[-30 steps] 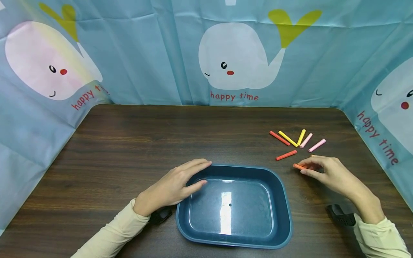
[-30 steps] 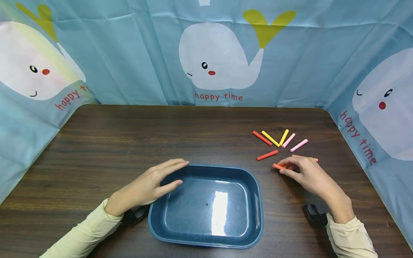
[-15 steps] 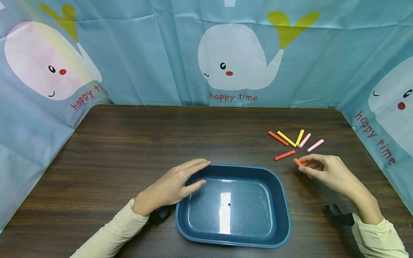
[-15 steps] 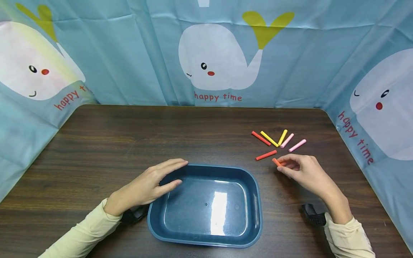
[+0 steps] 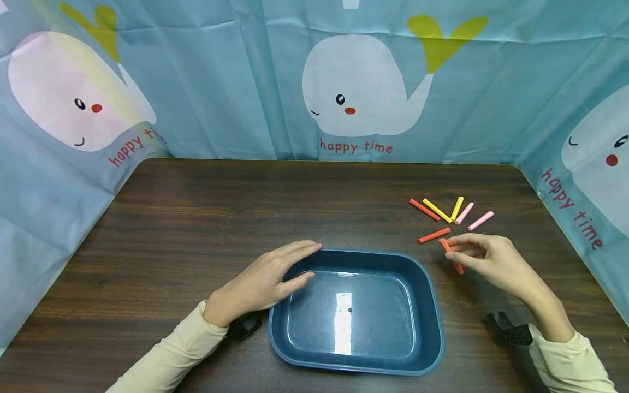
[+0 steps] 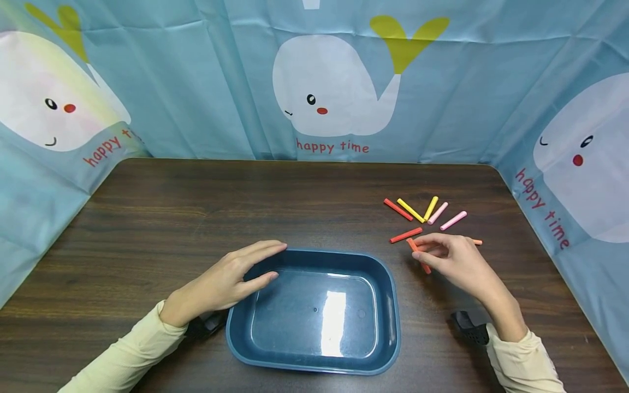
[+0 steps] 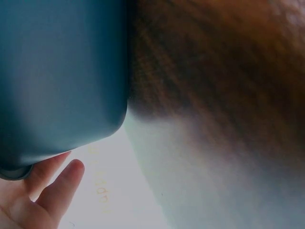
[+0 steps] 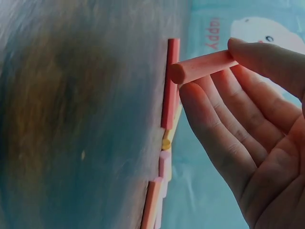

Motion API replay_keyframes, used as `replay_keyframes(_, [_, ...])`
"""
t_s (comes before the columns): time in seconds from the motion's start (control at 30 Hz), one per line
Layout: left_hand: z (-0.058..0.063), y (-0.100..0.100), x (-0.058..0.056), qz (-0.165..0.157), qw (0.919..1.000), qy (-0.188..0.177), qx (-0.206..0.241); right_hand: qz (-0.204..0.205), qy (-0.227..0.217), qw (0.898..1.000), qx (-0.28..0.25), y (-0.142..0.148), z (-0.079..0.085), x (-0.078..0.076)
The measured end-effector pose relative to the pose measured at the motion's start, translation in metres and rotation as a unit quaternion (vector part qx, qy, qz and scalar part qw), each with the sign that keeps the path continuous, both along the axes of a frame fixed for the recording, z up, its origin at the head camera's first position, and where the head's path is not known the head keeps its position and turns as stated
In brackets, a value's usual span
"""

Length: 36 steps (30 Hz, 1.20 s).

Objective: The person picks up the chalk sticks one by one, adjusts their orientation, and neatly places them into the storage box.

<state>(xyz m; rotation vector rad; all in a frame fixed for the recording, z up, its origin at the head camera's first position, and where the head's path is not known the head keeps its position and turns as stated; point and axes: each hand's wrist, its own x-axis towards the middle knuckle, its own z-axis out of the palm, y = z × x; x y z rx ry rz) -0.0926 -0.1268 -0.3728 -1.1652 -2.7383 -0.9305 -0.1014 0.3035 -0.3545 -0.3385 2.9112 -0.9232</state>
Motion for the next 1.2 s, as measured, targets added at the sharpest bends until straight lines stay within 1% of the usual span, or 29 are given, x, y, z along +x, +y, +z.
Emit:
replay_keyframes(0.13, [0.000,0.000,0.000,0.000,1.0000,0.002,0.001,-0.002,-0.003,1.000,0.004,-0.006,0.004,0.001])
replay_keyframes(0.33, [-0.002,0.000,0.000,-0.003,0.9999,0.007,0.012,-0.012,-0.014,1.000,-0.011,-0.015,0.010,0.004])
replay_keyframes(0.43, [-0.002,-0.001,0.000,-0.003,0.9997,0.011,0.021,-0.010,0.001,1.000,-0.014,-0.021,0.013,0.007])
replay_keyframes(0.6, [-0.002,-0.001,-0.001,-0.008,0.9994,0.009,0.033,0.004,0.031,0.999,-0.041,-0.030,0.019,0.010])
replay_keyframes(0.77, [-0.001,-0.005,-0.002,-0.016,0.9992,0.002,0.037,0.004,0.027,0.998,-0.051,-0.039,0.026,0.011])
replay_keyframes(0.9, [0.002,-0.009,-0.003,-0.027,0.9994,-0.006,0.022,0.004,0.024,0.998,-0.059,-0.044,0.031,0.012])
replay_keyframes(1.0, [0.006,-0.012,-0.003,-0.034,0.9993,-0.016,-0.005,0.010,0.022,0.997,-0.074,-0.047,0.034,0.013])
replay_keyframes(1.1, [0.007,-0.013,-0.003,-0.045,0.9985,-0.006,-0.030,0.012,0.010,0.996,-0.089,-0.052,0.038,0.014])
replay_keyframes(1.2, [0.005,-0.012,-0.004,-0.053,0.9977,0.015,-0.039,0.016,-0.005,0.994,-0.104,-0.057,0.042,0.015])
